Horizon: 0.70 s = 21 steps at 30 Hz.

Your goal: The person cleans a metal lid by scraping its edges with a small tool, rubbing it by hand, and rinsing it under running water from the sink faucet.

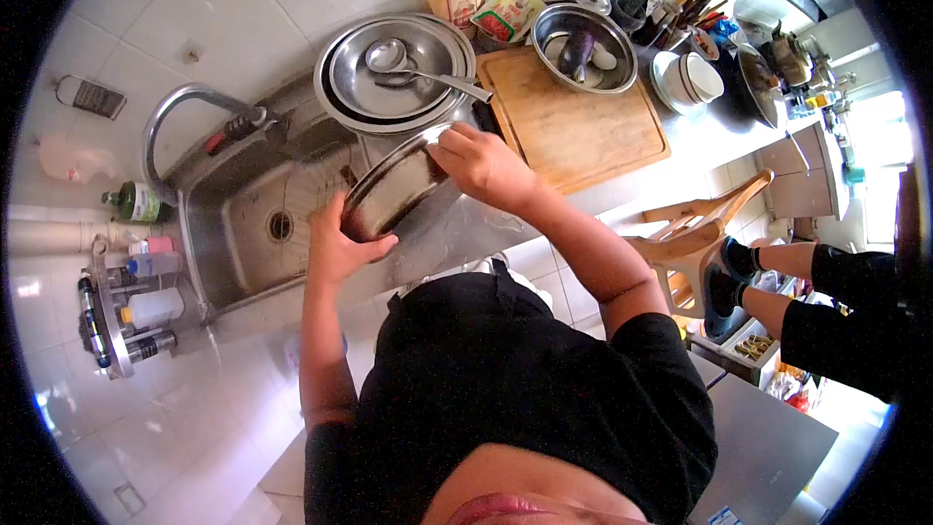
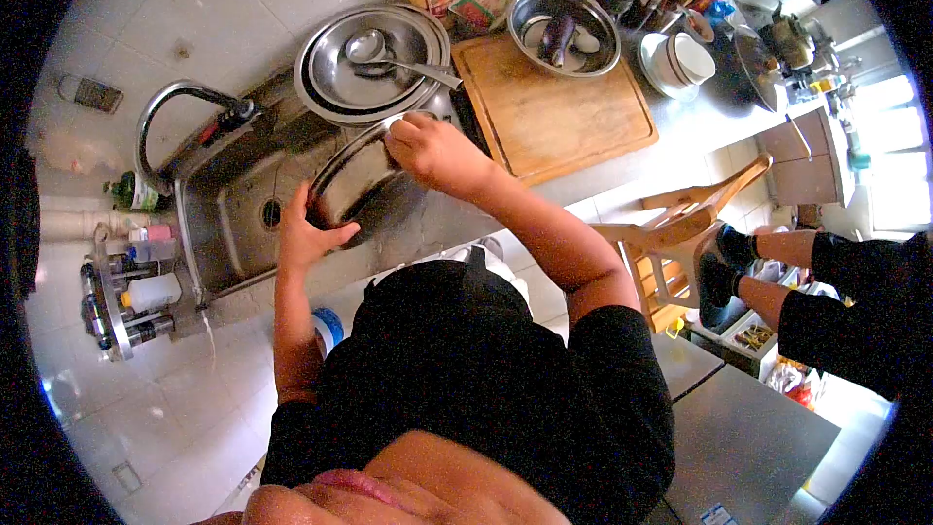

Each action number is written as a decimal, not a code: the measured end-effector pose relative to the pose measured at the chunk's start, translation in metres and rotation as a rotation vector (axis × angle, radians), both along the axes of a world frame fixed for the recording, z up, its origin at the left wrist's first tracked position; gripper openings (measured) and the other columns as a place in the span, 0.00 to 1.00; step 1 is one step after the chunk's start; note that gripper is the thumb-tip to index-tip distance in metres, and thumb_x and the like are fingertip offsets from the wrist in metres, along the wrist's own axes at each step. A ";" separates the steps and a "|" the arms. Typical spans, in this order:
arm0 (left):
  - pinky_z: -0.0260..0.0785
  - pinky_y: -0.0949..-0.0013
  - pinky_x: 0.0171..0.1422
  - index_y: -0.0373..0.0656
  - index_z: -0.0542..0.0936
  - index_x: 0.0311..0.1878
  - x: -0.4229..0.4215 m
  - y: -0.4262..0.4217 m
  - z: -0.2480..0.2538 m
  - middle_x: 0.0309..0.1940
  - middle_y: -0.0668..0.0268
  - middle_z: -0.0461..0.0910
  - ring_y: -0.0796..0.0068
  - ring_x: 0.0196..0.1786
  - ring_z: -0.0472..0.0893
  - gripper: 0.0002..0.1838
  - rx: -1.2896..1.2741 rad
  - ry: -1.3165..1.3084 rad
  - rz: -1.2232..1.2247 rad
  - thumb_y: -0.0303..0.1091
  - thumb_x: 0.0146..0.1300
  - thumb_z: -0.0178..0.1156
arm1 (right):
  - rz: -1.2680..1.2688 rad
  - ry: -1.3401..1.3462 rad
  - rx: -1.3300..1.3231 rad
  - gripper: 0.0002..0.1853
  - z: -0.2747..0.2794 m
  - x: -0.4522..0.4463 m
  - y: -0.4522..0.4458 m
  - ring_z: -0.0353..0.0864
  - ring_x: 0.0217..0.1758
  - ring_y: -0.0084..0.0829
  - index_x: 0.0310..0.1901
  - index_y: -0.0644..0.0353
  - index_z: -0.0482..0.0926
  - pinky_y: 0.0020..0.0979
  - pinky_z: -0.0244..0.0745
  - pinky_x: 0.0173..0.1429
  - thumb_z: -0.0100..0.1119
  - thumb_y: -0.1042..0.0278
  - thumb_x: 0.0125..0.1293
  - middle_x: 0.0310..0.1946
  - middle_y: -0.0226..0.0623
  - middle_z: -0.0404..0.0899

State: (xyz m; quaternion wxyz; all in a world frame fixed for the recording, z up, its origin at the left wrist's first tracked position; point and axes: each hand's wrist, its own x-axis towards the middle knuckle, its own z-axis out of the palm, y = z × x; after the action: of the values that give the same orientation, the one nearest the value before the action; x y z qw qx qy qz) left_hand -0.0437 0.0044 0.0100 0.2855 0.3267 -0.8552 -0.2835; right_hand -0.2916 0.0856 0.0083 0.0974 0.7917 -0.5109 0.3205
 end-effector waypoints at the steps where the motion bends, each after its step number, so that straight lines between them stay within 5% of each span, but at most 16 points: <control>1: 0.72 0.62 0.43 0.37 0.76 0.41 0.000 -0.001 0.001 0.32 0.56 0.81 0.60 0.35 0.80 0.33 0.035 -0.025 -0.020 0.41 0.30 0.78 | 0.035 -0.004 0.035 0.14 0.007 -0.004 -0.001 0.74 0.34 0.35 0.37 0.67 0.76 0.33 0.74 0.35 0.57 0.76 0.45 0.29 0.35 0.69; 13: 0.73 0.63 0.45 0.37 0.75 0.44 -0.002 0.001 0.006 0.34 0.55 0.82 0.63 0.37 0.82 0.34 0.090 -0.087 -0.021 0.41 0.32 0.78 | -0.101 -0.120 -0.053 0.16 -0.008 0.005 0.006 0.74 0.34 0.37 0.41 0.67 0.77 0.34 0.74 0.36 0.56 0.78 0.47 0.30 0.37 0.70; 21: 0.73 0.64 0.46 0.37 0.74 0.45 -0.003 -0.001 0.006 0.35 0.56 0.82 0.64 0.37 0.82 0.33 0.064 -0.061 -0.023 0.38 0.33 0.77 | 0.064 -0.097 0.012 0.16 0.005 -0.001 -0.003 0.74 0.35 0.37 0.40 0.69 0.77 0.33 0.74 0.38 0.57 0.78 0.45 0.29 0.38 0.70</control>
State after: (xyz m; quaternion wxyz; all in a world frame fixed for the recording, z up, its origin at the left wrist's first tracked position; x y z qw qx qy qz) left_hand -0.0468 0.0034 0.0161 0.2455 0.3341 -0.8577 -0.3041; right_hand -0.2925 0.0826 0.0135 0.0573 0.7918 -0.4913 0.3584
